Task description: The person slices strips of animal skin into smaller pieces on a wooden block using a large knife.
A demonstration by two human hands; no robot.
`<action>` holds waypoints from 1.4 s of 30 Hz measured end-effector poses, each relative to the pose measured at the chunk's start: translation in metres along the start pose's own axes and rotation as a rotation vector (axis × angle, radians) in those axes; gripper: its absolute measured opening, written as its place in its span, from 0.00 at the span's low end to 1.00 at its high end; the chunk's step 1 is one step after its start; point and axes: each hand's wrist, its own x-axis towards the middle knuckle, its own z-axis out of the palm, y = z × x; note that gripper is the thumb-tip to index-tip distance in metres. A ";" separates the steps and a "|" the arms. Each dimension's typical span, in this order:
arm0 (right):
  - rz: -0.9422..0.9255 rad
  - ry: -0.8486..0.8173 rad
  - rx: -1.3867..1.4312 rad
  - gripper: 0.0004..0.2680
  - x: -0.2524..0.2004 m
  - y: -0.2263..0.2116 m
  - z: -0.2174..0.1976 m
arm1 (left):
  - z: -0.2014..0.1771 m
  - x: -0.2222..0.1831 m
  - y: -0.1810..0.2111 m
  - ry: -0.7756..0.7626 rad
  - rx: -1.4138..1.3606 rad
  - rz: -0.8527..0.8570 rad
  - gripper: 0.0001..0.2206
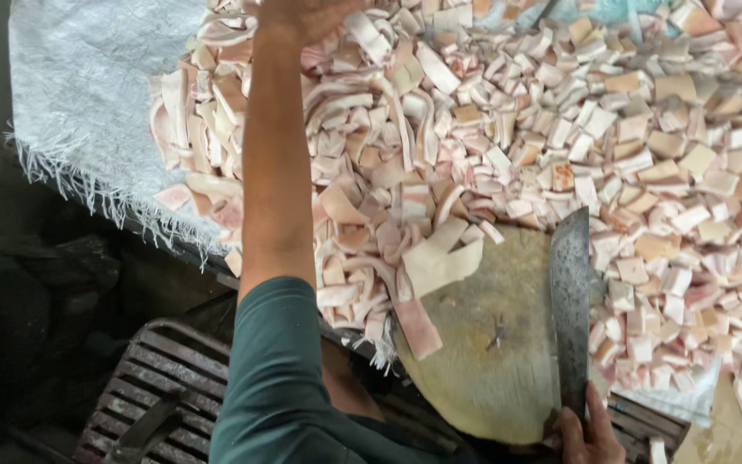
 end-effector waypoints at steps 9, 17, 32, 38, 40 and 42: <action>0.004 -0.207 0.070 0.26 0.047 0.015 -0.006 | 0.014 -0.042 0.049 -0.177 -0.001 -0.010 0.41; 0.144 -0.106 0.135 0.26 0.008 -0.075 0.007 | 0.049 -0.109 0.052 -0.266 0.157 0.154 0.46; -0.022 -0.117 0.180 0.26 0.012 -0.076 0.003 | 0.083 -0.241 0.030 -0.052 -0.318 0.427 0.29; -0.149 -0.236 -0.140 0.23 0.025 -0.053 -0.008 | 0.007 -0.150 -0.072 0.494 0.121 -0.102 0.41; -0.210 -0.251 -0.160 0.23 0.030 -0.069 0.003 | 0.000 -0.145 -0.073 0.153 -0.097 -0.302 0.44; -0.327 -0.240 -0.192 0.22 0.005 -0.100 0.018 | 0.003 -0.153 -0.073 0.124 -0.177 -0.267 0.43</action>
